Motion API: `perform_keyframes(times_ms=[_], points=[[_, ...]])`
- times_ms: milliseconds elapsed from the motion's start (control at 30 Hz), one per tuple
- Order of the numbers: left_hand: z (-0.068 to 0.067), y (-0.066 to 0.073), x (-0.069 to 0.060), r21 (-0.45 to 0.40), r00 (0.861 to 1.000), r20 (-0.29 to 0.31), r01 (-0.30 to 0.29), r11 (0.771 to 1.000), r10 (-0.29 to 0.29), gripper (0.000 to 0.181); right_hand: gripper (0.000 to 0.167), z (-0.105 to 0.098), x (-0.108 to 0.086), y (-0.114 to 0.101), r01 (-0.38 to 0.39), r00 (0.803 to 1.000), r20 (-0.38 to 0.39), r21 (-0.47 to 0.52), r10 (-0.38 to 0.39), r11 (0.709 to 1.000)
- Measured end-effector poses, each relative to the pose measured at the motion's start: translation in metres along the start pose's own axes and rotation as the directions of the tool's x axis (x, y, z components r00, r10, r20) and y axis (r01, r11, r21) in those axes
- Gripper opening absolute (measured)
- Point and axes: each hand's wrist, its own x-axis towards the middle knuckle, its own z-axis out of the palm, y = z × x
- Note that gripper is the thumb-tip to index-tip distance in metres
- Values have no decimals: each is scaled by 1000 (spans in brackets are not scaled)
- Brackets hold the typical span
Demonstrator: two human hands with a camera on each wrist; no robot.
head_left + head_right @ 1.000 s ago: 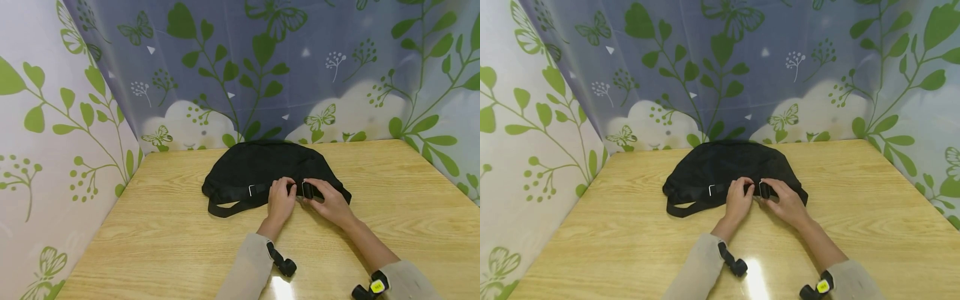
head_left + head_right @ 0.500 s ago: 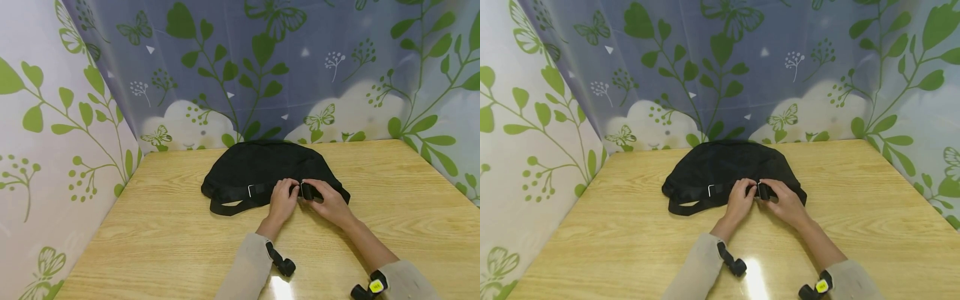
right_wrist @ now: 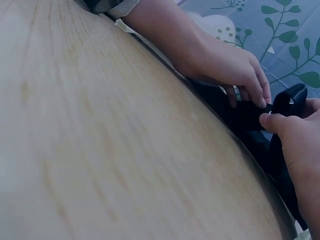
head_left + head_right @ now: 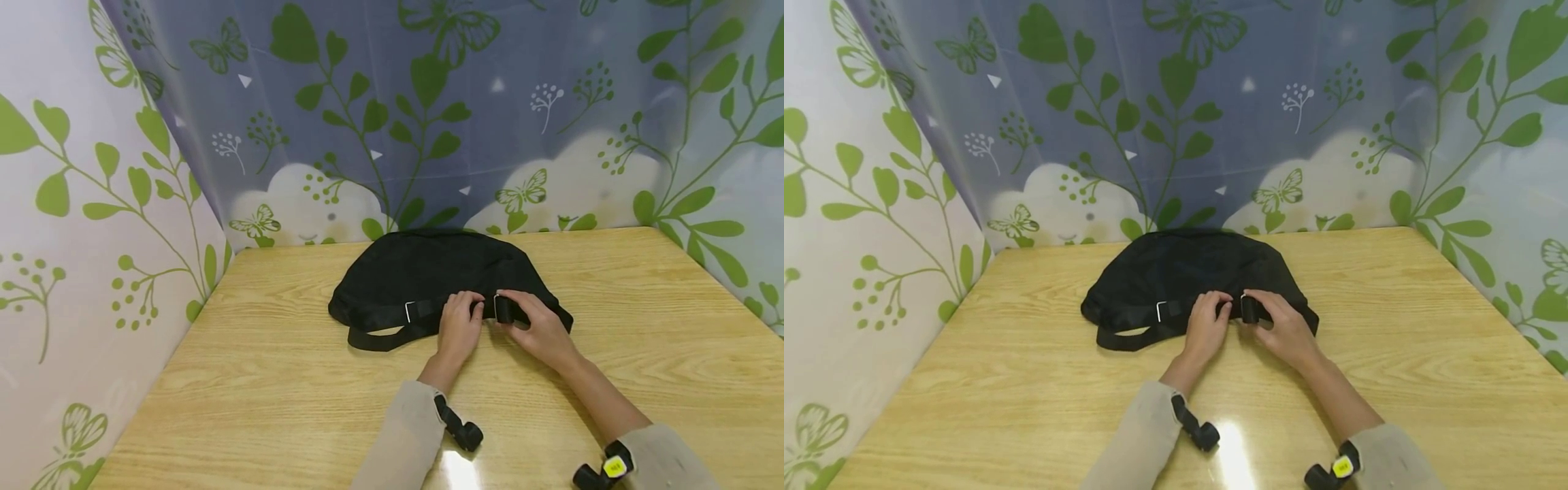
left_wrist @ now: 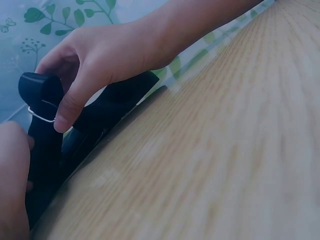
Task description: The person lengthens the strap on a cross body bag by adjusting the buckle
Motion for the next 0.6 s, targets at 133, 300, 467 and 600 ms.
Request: perform_keyframes(times_ms=[133,300,467,600], points=[[-1,1,0,-45,1000,5,-29,999,29,12,67,0,0,0,2,1000,18,12,-2,1000],[0,1,-1,-29,999,-48,-19,999,17,9,66,0,0,0,11,1000,3,3,-11,1000],[-1,1,-1,63,996,-90,23,998,-17,7,65,0,0,0,5,1000,-13,-22,-5,1000],[-1,0,-1,45,998,-67,20,999,-17,9,64,0,0,0,-8,1000,-14,-18,8,1000]])
